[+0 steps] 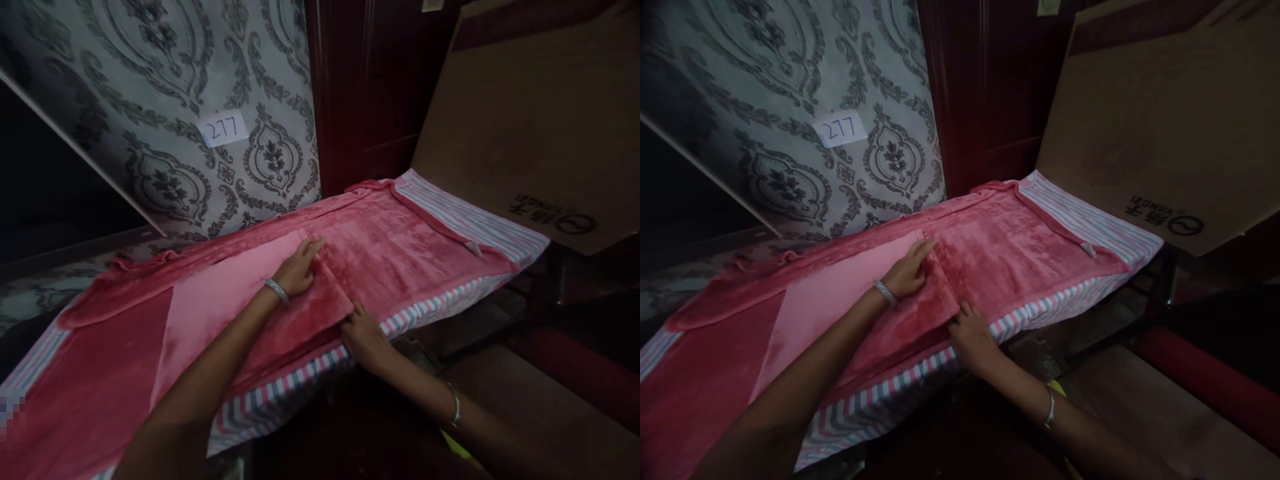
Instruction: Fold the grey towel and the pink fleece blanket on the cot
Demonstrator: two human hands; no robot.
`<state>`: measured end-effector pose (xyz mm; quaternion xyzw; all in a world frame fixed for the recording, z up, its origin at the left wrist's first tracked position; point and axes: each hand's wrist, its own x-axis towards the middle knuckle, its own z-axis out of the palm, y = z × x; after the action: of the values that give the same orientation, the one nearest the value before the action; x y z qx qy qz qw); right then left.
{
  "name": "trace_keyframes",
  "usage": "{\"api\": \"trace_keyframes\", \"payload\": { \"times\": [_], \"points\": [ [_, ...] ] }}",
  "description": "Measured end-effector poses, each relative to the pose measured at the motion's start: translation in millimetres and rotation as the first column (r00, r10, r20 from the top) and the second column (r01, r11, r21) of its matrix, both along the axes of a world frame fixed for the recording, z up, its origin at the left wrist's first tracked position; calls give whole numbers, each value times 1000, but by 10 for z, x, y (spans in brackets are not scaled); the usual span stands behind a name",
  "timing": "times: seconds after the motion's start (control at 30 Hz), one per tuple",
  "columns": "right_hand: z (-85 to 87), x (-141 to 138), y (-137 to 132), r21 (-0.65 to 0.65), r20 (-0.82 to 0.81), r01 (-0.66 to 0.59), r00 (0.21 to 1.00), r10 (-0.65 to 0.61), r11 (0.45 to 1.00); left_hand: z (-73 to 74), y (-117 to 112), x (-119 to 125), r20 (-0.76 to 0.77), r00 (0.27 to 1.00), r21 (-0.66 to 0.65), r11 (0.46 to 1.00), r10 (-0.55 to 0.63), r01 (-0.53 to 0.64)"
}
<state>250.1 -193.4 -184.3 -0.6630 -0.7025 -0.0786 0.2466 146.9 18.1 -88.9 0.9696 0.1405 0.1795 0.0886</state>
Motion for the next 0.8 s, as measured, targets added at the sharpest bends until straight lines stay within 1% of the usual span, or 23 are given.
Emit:
{"api": "trace_keyframes", "payload": {
  "times": [0.07,0.1,0.17,0.2,0.27,0.33,0.4,0.47,0.53,0.6,0.63,0.7,0.77,0.8],
  "points": [
    [-2,11,-116,63,-33,-74,997,76,995,126,43,-35,87,989,3,993,119,-119],
    [9,25,-179,107,-53,-105,992,111,989,168,60,-47,100,978,13,982,186,-188],
    [64,70,-305,218,-99,-117,985,141,969,181,53,-44,49,958,41,958,281,-283],
    [111,100,-358,272,-131,-105,981,145,957,146,21,-27,3,953,50,952,303,-303],
    [246,156,-422,346,-203,-70,968,147,936,4,-89,26,-84,946,57,949,315,-311],
    [405,182,-404,358,-245,-63,956,159,932,-182,-219,82,-143,934,71,945,327,-320],
    [532,159,-305,346,-239,-85,955,175,934,-333,-308,114,-178,920,95,937,349,-337],
    [585,95,-161,331,-207,-122,958,198,936,-389,-312,109,-190,913,98,932,360,-348],
    [579,22,-15,309,-168,-187,954,247,932,-335,-226,75,-194,926,56,947,322,-318],
    [570,-31,108,259,-144,-231,951,274,938,-203,-82,40,-170,950,18,964,263,-264],
    [580,-47,161,227,-139,-235,953,270,945,-126,-1,32,-150,959,19,970,242,-242],
    [631,-65,259,160,-122,-223,962,243,962,12,159,50,-127,962,58,970,241,-235],
    [682,-75,349,85,-82,-222,970,229,971,88,300,108,-174,949,97,964,261,-248],
    [689,-79,389,35,-58,-233,970,235,972,97,361,145,-217,939,107,963,265,-247]
  ]
}}
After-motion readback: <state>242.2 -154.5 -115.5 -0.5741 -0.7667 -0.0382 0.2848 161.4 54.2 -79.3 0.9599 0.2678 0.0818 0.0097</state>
